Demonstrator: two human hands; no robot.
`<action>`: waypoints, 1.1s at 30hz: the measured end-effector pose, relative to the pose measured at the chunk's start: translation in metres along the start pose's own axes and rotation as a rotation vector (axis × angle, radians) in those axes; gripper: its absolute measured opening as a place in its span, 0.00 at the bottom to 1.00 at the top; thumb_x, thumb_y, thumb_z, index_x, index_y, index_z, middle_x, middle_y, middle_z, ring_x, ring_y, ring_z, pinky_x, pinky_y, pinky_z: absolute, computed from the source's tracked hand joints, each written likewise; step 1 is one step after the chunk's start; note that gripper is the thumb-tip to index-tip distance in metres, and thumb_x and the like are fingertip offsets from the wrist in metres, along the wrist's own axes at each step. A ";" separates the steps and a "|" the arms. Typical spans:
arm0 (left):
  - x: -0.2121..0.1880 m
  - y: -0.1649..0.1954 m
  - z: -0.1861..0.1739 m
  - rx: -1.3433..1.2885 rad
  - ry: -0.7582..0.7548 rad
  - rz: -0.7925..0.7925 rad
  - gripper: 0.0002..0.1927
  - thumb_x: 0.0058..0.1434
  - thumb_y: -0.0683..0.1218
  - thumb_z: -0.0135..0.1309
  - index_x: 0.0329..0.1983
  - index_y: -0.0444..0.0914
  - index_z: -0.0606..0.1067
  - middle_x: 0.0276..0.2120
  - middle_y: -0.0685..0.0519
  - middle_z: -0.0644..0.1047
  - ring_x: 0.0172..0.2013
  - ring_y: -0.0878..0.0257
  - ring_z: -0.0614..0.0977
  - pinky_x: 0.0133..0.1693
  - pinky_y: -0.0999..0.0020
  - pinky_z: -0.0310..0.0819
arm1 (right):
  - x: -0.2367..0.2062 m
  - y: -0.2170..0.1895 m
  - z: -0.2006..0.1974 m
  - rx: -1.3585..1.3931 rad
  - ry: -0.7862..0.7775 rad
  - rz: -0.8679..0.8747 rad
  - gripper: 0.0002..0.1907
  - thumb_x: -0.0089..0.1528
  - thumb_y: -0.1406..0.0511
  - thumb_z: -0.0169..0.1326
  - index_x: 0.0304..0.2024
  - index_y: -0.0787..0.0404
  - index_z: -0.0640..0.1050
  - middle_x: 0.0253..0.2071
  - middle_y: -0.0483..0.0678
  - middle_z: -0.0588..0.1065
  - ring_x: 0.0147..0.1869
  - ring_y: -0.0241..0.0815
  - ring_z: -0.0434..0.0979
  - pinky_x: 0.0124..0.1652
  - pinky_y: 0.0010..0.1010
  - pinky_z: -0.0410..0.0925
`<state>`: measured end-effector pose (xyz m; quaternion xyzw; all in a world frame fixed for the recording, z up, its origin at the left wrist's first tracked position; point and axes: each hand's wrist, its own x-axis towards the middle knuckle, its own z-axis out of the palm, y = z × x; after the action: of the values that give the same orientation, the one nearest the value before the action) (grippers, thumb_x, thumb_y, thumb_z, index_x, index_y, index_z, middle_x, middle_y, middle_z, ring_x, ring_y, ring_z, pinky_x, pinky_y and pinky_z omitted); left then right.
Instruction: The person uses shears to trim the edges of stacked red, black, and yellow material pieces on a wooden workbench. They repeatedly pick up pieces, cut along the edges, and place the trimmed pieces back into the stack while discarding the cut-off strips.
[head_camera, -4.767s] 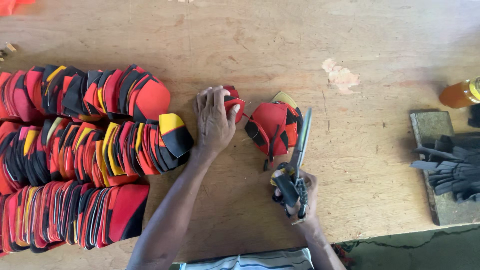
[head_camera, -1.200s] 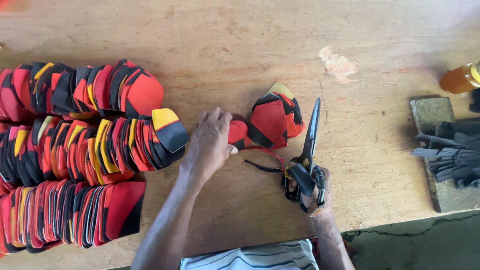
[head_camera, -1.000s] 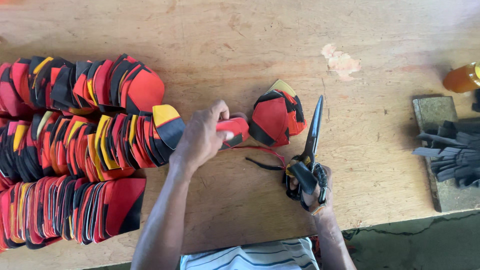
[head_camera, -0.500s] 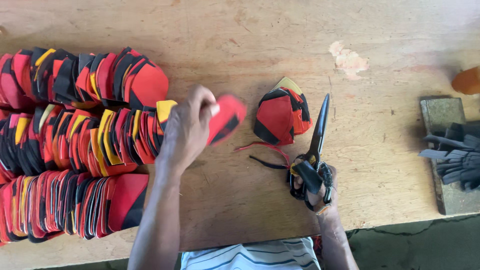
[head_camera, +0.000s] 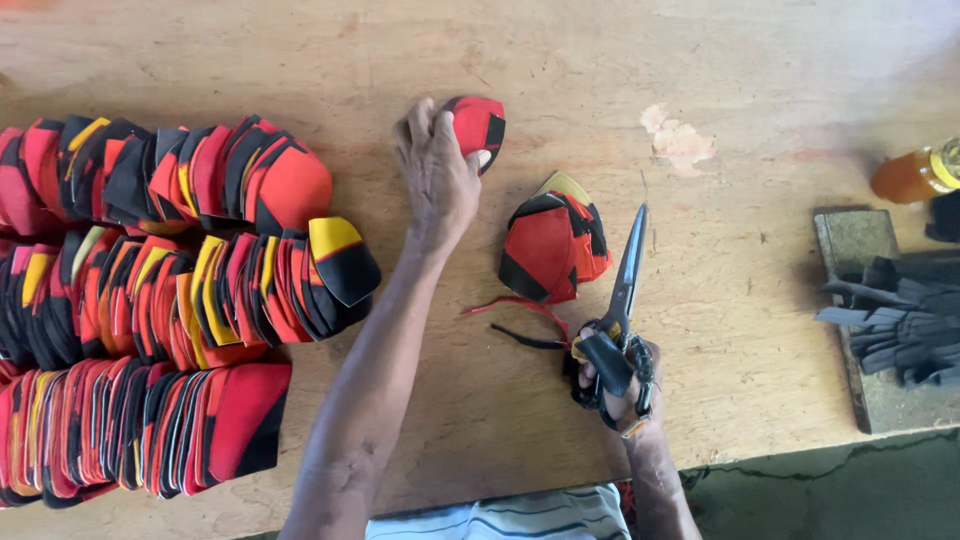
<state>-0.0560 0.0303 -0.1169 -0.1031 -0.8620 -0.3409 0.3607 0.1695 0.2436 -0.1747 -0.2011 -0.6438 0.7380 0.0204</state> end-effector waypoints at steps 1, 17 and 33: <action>-0.002 0.003 0.000 0.036 0.019 -0.032 0.30 0.43 0.41 0.70 0.47 0.35 0.68 0.55 0.38 0.68 0.55 0.40 0.68 0.51 0.44 0.61 | -0.001 -0.001 0.000 -0.020 0.006 0.008 0.14 0.59 0.60 0.61 0.36 0.67 0.81 0.18 0.44 0.72 0.19 0.35 0.72 0.21 0.27 0.64; -0.061 -0.013 -0.074 -0.074 -0.454 -0.164 0.06 0.62 0.36 0.55 0.42 0.35 0.75 0.36 0.43 0.77 0.40 0.47 0.80 0.43 0.51 0.71 | 0.000 0.003 -0.002 -0.063 0.020 0.020 0.17 0.59 0.59 0.64 0.32 0.69 0.80 0.18 0.45 0.71 0.19 0.37 0.72 0.20 0.29 0.64; -0.094 0.063 -0.043 -0.437 -0.416 -0.160 0.28 0.54 0.40 0.69 0.54 0.34 0.68 0.45 0.46 0.77 0.48 0.51 0.79 0.47 0.57 0.75 | -0.010 -0.012 0.000 -0.252 -0.035 -0.036 0.14 0.59 0.59 0.64 0.29 0.65 0.81 0.17 0.43 0.73 0.20 0.32 0.73 0.21 0.25 0.65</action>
<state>0.0621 0.0552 -0.1279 -0.1778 -0.8290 -0.5170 0.1177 0.1761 0.2430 -0.1603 -0.1776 -0.7351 0.6543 -0.0027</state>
